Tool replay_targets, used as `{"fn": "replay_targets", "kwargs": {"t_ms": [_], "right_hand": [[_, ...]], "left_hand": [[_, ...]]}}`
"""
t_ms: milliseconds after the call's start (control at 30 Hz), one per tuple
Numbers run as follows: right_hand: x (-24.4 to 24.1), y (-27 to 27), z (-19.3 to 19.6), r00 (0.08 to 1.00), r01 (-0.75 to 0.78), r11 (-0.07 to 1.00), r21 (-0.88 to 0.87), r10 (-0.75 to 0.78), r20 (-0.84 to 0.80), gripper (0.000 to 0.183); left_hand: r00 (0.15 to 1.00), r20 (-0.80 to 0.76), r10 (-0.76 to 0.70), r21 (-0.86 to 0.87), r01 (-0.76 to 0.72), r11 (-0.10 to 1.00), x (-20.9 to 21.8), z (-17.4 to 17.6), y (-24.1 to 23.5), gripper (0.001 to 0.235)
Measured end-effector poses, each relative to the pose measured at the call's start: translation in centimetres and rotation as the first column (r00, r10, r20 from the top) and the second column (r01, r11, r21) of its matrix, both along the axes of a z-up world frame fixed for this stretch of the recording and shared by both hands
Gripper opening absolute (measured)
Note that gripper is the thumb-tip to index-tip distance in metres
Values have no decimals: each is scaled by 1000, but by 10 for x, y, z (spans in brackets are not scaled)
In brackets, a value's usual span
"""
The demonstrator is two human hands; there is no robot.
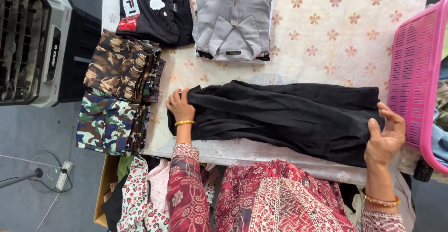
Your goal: The person folds a light gray shirt on a table, smoothing it and placing it on a stack. They then pick up a black shirt from a pink basket, spread it out, and fold it by hand.
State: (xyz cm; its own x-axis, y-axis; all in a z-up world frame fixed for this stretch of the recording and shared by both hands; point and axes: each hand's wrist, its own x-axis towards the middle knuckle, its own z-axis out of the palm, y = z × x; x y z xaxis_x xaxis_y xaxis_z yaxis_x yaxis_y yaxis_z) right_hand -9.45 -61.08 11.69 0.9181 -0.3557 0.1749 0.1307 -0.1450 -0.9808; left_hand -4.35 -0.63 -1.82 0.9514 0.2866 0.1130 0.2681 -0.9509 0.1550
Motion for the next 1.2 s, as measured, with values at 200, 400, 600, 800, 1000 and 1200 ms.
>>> {"fn": "replay_targets", "kwargs": {"t_ms": [200, 400, 600, 800, 1000, 1200], "right_hand": [[-7, 28, 45, 935, 86, 990, -108, -118, -334, 20], [8, 41, 105, 996, -35, 963, -269, 10, -93, 32], [-16, 21, 80, 922, -231, 751, -618, -34, -386, 17], [-13, -9, 45, 986, -119, 653, -748, -13, -167, 8], [12, -43, -81, 877, -143, 941, -306, -22, -479, 17], [24, 18, -29, 908, -167, 920, -355, 3, -418, 14]], "left_hand": [[857, 78, -510, 43, 508, 860, -6, 11, -58, 50], [919, -73, -387, -114, 378, 919, 0, 1, -19, 30], [955, -84, -285, -157, 270, 950, 6, 14, 35, 32], [942, -291, -166, -329, 64, 942, 13, -11, 93, 30], [922, -380, -68, -90, 36, 995, 41, 10, 52, 34], [819, -128, -559, -260, 516, 816, 44, 42, -65, 79]]}}
